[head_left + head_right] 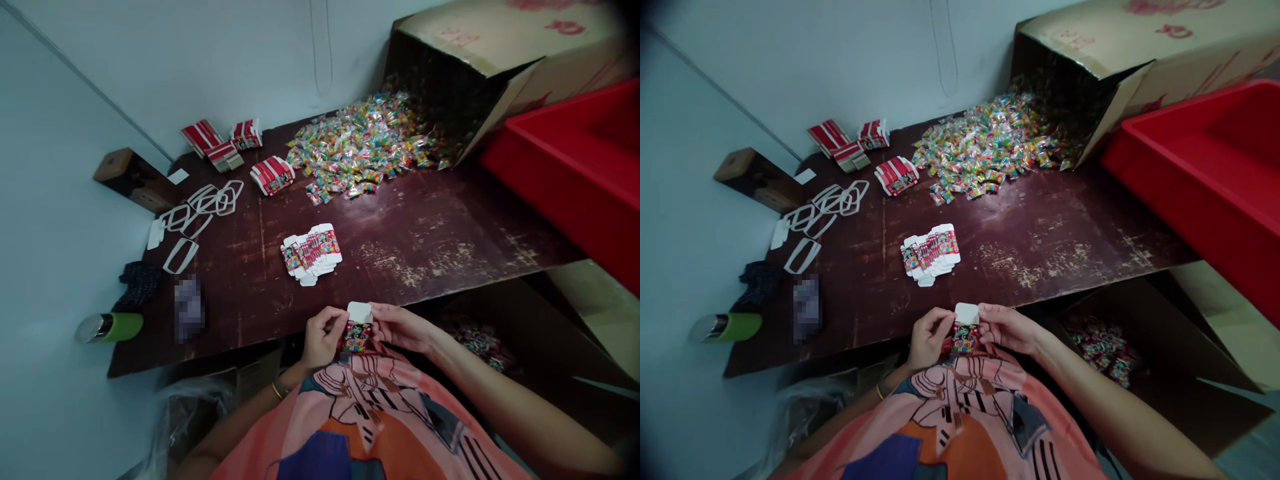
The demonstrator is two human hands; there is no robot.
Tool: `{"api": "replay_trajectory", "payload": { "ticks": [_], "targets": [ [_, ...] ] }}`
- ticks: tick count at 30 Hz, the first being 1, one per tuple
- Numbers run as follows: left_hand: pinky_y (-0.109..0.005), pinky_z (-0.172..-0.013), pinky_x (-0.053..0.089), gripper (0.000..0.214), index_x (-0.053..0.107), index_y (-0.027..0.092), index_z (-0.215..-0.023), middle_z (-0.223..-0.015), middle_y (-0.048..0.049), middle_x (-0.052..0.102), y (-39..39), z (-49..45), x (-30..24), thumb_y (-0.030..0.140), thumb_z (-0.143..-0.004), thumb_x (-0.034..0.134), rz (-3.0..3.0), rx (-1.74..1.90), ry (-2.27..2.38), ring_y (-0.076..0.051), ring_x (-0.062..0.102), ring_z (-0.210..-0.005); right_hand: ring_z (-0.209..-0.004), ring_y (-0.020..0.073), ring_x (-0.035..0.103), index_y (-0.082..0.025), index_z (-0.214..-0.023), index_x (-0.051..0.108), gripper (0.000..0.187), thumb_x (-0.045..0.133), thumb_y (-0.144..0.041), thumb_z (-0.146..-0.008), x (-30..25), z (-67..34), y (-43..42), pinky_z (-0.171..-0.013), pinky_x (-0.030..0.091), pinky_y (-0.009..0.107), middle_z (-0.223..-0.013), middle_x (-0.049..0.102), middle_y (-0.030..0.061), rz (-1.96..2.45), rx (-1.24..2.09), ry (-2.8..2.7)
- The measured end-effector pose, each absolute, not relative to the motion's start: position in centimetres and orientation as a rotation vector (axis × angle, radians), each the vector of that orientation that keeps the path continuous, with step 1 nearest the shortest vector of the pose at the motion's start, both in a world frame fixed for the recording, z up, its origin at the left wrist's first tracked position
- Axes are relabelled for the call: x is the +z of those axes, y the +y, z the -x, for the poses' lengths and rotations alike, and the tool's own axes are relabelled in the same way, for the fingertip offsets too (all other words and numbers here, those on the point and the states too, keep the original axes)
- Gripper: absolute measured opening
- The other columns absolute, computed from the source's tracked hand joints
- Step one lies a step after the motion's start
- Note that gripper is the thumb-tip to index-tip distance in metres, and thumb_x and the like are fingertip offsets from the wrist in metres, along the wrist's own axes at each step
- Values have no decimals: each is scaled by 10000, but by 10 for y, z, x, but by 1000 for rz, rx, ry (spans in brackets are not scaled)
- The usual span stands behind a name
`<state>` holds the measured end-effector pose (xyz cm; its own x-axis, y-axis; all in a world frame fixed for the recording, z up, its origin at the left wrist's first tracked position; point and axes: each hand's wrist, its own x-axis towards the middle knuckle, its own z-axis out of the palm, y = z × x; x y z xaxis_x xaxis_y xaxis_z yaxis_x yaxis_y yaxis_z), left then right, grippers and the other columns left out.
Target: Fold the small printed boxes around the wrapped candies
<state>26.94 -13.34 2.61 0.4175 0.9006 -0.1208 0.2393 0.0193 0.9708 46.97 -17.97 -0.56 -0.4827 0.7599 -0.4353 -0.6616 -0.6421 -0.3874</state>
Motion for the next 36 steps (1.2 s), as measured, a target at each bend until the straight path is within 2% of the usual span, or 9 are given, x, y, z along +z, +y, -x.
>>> {"api": "replay_trajectory", "payload": {
  "ticks": [3,6,9,17,22,27,32,34,36],
  "targets": [
    [-208,-621,420,200,621,155,-751,-676,1,602,-132,-271,27,348,-802,636,-1323,725,1095,-107,535,-630,-634,77,621,-142,-899,596,242,747,-283,-774,8,-465,-178,-661,552,222,-775,628,-3,843,2084,-431],
    [-226,-667,436,275,588,181,-958,-745,5,616,-131,-270,22,349,-758,673,-992,674,1012,-120,567,-684,-645,72,611,-168,-992,610,289,746,-294,-769,21,-461,-178,-625,530,207,-886,642,1,954,1905,-631],
    [-244,-678,446,437,548,181,-1100,-770,8,608,-130,-269,17,296,-702,688,-688,564,914,-125,575,-691,-611,61,585,-168,-1019,628,283,711,-330,-803,25,-460,-182,-593,489,181,-814,644,-11,1023,1876,-697],
    [-271,-705,433,478,582,134,-1085,-828,-37,653,-130,-275,10,209,-613,600,-541,428,874,-149,579,-730,-530,58,580,-157,-923,648,329,801,-325,-685,13,-451,-199,-606,489,200,-658,635,-31,1043,1981,-366],
    [-230,-666,395,539,615,149,-1090,-842,-9,650,-132,-276,6,121,-553,581,-591,326,838,-122,556,-713,-427,42,486,-157,-817,638,204,742,-208,-648,25,-442,-186,-472,433,164,-556,583,-62,1137,1971,-507],
    [-253,-666,415,582,603,168,-1133,-800,-9,642,-133,-280,12,100,-556,571,-479,379,769,-134,576,-676,-411,53,474,-156,-930,689,267,643,-198,-670,26,-439,-154,-386,393,177,-720,681,-9,1263,2023,-822],
    [-274,-663,436,391,642,121,-939,-715,-30,633,-128,-281,16,87,-555,579,-331,354,802,-148,589,-634,-650,119,609,-172,-995,735,268,611,-190,-758,22,-439,-137,-622,498,245,-855,714,29,1273,1844,-1314],
    [-281,-680,444,328,638,125,-898,-728,-34,640,-127,-280,16,100,-575,586,-292,370,795,-155,599,-657,-838,160,637,-185,-982,745,226,604,-205,-807,24,-439,-136,-790,495,291,-957,711,46,1197,1634,-1531],
    [-298,-727,455,299,635,141,-900,-778,-38,657,-127,-279,15,110,-605,593,-280,398,787,-180,624,-736,-907,178,635,-181,-969,750,236,553,-277,-882,26,-439,-138,-849,478,315,-1009,703,66,1169,1519,-1618]
  ]
}}
